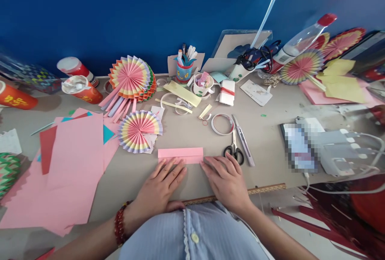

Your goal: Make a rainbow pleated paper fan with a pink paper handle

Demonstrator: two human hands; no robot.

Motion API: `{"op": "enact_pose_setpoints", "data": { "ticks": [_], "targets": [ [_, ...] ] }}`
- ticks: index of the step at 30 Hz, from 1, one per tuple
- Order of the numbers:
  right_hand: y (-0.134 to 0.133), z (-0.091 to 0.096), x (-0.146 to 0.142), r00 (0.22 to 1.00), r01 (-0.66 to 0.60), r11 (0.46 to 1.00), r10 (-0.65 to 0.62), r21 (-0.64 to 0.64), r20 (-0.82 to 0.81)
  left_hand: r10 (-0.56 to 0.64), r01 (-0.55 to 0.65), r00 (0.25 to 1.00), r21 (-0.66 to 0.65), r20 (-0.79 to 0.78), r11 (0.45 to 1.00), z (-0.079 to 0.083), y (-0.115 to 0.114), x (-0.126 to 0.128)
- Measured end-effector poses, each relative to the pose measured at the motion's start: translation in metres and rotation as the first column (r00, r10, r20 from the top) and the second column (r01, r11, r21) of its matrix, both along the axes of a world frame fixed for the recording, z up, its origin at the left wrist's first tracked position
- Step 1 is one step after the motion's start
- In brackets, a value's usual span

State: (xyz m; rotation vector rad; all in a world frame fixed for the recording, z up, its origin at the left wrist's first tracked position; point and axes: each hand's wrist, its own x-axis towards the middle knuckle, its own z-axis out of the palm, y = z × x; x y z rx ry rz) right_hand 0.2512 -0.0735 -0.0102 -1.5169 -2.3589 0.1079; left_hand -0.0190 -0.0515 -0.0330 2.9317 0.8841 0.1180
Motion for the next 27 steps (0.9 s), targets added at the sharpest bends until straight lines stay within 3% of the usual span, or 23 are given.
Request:
{"op": "enact_pose_setpoints", "data": {
  "ticks": [6,10,13,22,27],
  "targets": [
    [0.003,0.007,-0.002,0.991,-0.003,0.997,0.012,0.072,-0.13,0.007,-0.007,1.0,-0.005,-0.009,1.0,-0.003,-0.002,0.001],
    [0.008,0.003,-0.02,0.991,-0.112,0.993,0.114,0.036,-0.062,0.012,-0.012,1.0,0.005,-0.028,1.0,-0.004,-0.002,0.002],
    [0.01,-0.003,-0.027,0.995,-0.103,0.995,0.103,-0.012,-0.018,0.01,-0.009,1.0,0.013,-0.023,1.0,-0.001,-0.002,-0.001],
    [0.014,-0.008,-0.022,0.988,-0.134,0.991,0.136,0.029,-0.078,0.111,-0.111,0.994,0.021,-0.02,0.994,0.011,-0.009,-0.048],
    [0.014,-0.006,-0.018,0.982,-0.149,0.988,0.151,0.03,-0.11,0.122,-0.12,0.992,0.056,-0.034,0.991,0.017,-0.01,-0.056]
  ]
}}
